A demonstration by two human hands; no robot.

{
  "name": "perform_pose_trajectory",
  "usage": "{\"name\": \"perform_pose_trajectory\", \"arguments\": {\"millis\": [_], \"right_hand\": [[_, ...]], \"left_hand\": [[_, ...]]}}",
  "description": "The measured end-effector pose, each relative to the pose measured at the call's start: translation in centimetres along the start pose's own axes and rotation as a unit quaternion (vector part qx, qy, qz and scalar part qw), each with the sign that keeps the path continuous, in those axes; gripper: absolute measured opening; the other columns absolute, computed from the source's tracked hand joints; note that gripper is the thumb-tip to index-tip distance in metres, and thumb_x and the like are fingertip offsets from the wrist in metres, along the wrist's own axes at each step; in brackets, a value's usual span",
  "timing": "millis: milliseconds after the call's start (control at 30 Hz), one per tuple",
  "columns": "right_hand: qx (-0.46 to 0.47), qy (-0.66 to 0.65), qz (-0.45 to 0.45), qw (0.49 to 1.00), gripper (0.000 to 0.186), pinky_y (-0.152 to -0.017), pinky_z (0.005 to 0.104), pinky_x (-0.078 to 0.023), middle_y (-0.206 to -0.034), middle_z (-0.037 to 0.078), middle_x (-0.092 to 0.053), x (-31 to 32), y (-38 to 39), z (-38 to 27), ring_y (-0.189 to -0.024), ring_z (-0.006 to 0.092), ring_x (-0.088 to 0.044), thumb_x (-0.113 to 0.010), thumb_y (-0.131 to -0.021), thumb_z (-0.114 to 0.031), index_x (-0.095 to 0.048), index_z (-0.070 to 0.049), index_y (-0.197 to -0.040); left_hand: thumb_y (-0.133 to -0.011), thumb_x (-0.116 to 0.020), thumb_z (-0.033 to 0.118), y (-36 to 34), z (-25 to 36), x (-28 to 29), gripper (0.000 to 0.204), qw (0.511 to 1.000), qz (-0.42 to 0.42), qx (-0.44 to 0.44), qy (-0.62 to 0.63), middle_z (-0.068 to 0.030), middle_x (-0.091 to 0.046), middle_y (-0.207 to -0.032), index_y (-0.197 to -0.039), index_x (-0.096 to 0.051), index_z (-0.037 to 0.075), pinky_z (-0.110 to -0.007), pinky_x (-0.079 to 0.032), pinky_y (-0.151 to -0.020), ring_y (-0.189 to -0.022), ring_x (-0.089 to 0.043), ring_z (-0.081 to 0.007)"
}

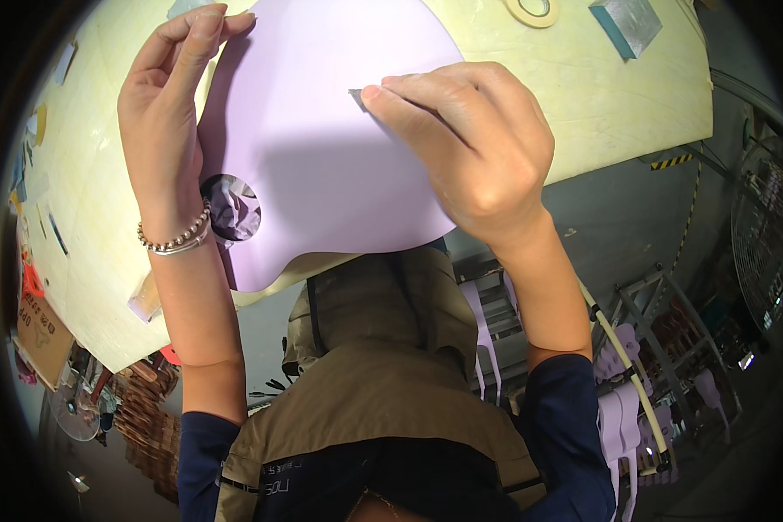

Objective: The person sands the edges and surfaces of a purple guitar body using a small sanding block. They repeatedly flip the guitar to work on different sides, then place it on a rack and retrieve another guitar to continue the same sanding process.

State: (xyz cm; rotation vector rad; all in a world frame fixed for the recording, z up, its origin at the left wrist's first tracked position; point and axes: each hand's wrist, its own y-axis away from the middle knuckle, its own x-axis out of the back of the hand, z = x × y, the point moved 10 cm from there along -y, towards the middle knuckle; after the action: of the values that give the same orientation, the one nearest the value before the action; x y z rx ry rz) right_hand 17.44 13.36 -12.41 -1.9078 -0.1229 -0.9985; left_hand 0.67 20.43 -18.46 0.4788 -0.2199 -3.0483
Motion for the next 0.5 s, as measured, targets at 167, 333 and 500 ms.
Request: {"name": "perform_pose_trajectory", "arguments": {"millis": [167, 333, 500], "right_hand": [[0.007, -0.003, -0.008, 1.000, 0.024, -0.050, 0.0241, -0.043, -0.072, 0.002, -0.063, -0.20, 0.07, -0.06, -0.062, 0.0166, -0.055, -0.063, -0.054, -0.007, -0.067, -0.005, -0.077], [0.006, -0.013, -0.015, 1.000, 0.023, -0.049, 0.0237, -0.042, -0.071, 0.002, -0.062, -0.18, -0.03, -0.01, -0.061, 0.0162, -0.055, -0.063, -0.053, -0.007, -0.067, -0.005, -0.076], [0.005, -0.024, -0.017, 1.000, 0.024, -0.049, 0.0235, -0.042, -0.071, 0.002, -0.063, -0.11, -0.07, 0.12, -0.061, 0.0163, -0.055, -0.064, -0.053, -0.006, -0.067, -0.005, -0.076]], "left_hand": [[-0.085, -0.059, 0.011, -0.04, 0.06, -0.03, 0.009, 1.000, -0.004, -0.006, -0.005, -0.0053, -0.061, -0.080, -0.088, -0.057, 0.002, -0.021, -0.048, -0.072, -0.076, -0.059, -0.0098], [-0.085, -0.059, 0.011, -0.08, 0.04, 0.05, 0.009, 1.000, -0.003, -0.005, -0.001, -0.0051, -0.062, -0.080, -0.087, -0.057, 0.003, -0.021, -0.047, -0.072, -0.076, -0.058, -0.0098], [-0.085, -0.059, 0.011, -0.07, 0.07, -0.04, 0.009, 1.000, -0.003, -0.004, -0.002, -0.0051, -0.062, -0.080, -0.087, -0.057, 0.003, -0.022, -0.047, -0.072, -0.076, -0.058, -0.0097]]}}
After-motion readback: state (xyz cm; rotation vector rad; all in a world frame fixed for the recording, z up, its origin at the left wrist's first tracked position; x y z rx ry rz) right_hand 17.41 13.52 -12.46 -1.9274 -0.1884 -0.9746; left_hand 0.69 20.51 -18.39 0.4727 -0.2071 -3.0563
